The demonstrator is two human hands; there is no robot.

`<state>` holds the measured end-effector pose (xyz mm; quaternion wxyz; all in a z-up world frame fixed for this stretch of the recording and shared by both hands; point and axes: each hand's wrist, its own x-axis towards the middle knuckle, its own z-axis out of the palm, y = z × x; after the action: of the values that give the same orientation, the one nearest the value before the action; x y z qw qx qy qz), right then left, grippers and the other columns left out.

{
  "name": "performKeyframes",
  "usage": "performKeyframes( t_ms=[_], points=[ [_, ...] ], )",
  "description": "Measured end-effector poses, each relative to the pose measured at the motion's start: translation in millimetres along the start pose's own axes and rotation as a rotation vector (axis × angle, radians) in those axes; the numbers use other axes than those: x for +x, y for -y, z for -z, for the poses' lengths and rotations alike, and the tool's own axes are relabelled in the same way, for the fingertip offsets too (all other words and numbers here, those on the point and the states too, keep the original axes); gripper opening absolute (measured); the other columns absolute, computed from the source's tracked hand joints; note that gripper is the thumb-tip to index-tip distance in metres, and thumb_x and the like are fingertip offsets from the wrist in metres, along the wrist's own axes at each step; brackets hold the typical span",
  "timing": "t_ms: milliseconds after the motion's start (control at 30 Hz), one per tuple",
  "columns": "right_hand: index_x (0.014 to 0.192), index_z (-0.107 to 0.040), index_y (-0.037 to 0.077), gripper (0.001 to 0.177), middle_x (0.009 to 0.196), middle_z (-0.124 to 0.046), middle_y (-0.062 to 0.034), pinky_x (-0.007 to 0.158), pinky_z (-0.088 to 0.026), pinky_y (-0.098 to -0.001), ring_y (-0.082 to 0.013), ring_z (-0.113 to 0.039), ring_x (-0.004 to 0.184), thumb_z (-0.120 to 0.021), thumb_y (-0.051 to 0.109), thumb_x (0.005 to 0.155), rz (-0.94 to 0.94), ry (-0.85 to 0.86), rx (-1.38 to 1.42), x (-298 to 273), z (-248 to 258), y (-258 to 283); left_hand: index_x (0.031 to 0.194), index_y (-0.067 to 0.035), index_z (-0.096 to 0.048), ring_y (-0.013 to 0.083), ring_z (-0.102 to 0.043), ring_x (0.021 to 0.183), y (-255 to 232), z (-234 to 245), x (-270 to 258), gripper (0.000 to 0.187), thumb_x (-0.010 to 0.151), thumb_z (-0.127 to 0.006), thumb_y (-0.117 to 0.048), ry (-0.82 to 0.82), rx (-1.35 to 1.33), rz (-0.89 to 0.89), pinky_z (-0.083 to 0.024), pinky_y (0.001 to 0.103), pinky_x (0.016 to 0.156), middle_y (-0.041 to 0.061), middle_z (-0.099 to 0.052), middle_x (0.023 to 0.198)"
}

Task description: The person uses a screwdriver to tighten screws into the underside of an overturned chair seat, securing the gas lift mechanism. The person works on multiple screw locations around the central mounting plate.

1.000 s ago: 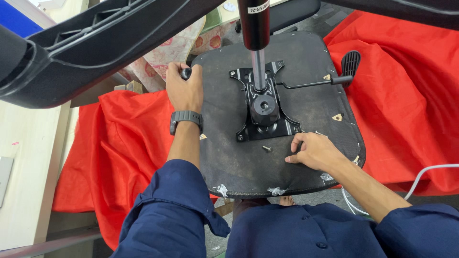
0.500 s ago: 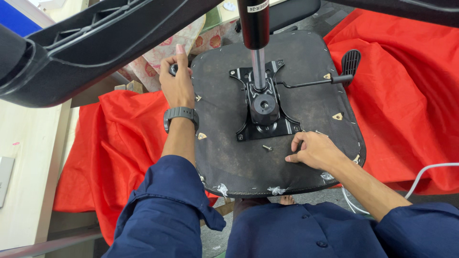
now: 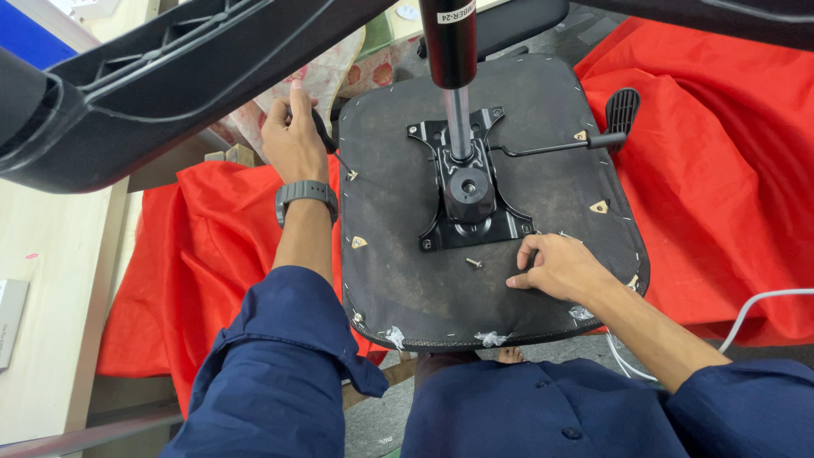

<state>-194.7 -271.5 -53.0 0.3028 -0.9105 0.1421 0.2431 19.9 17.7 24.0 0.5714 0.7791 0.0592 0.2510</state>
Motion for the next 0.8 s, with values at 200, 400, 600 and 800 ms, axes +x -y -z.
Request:
performKeyframes(
  t_ms=[200, 400, 600, 800],
  points=[
    [0.092, -0.074, 0.011, 0.039, 0.078, -0.073, -0.0061, 0.077, -0.055, -0.0384, -0.0216, -0.072, 0.081, -0.089, 0.038, 0.069, 0.026, -0.02, -0.014, 0, 0, -1, 0.069, -0.002, -0.065, 0.0103, -0.06, 0.06, -1, 4, 10, 0.033, 0.081, -0.071, -0.033, -0.069, 0.052, -0.007, -0.05, 0.029, 0.062, 0.003, -0.067, 0.064],
    [0.091, -0.073, 0.011, 0.038, 0.077, -0.073, -0.0063, 0.077, -0.055, -0.0387, -0.0215, -0.072, 0.081, -0.089, 0.038, 0.069, 0.031, -0.018, -0.014, 0, 1, -1, 0.075, -0.003, -0.064, 0.0186, -0.063, 0.064, 5, 5, 16, 0.032, 0.085, -0.062, -0.033, -0.097, 0.251, 0.015, -0.05, 0.034, 0.068, 0.007, -0.069, 0.069],
    [0.091, -0.073, 0.011, 0.038, 0.078, -0.074, -0.0062, 0.077, -0.055, -0.0391, -0.0216, -0.072, 0.081, -0.089, 0.038, 0.069, 0.022, -0.005, -0.022, 0, 2, 1, 0.082, -0.003, -0.069, 0.0167, -0.064, 0.069, 17, 5, 19, 0.04, 0.1, -0.053, -0.036, -0.037, 0.032, -0.147, -0.051, 0.033, 0.068, 0.006, -0.07, 0.075],
    [0.091, -0.072, 0.01, 0.039, 0.078, -0.074, -0.0073, 0.077, -0.055, -0.0389, -0.0227, -0.073, 0.08, -0.088, 0.039, 0.069, 0.033, -0.001, -0.046, -1, 3, 3, 0.076, -0.003, -0.067, 0.0112, -0.06, 0.055, 22, 4, 31, 0.055, 0.105, -0.047, -0.046, 0.117, -0.114, 0.019, -0.043, 0.029, 0.056, 0.006, -0.063, 0.062]
  ],
)
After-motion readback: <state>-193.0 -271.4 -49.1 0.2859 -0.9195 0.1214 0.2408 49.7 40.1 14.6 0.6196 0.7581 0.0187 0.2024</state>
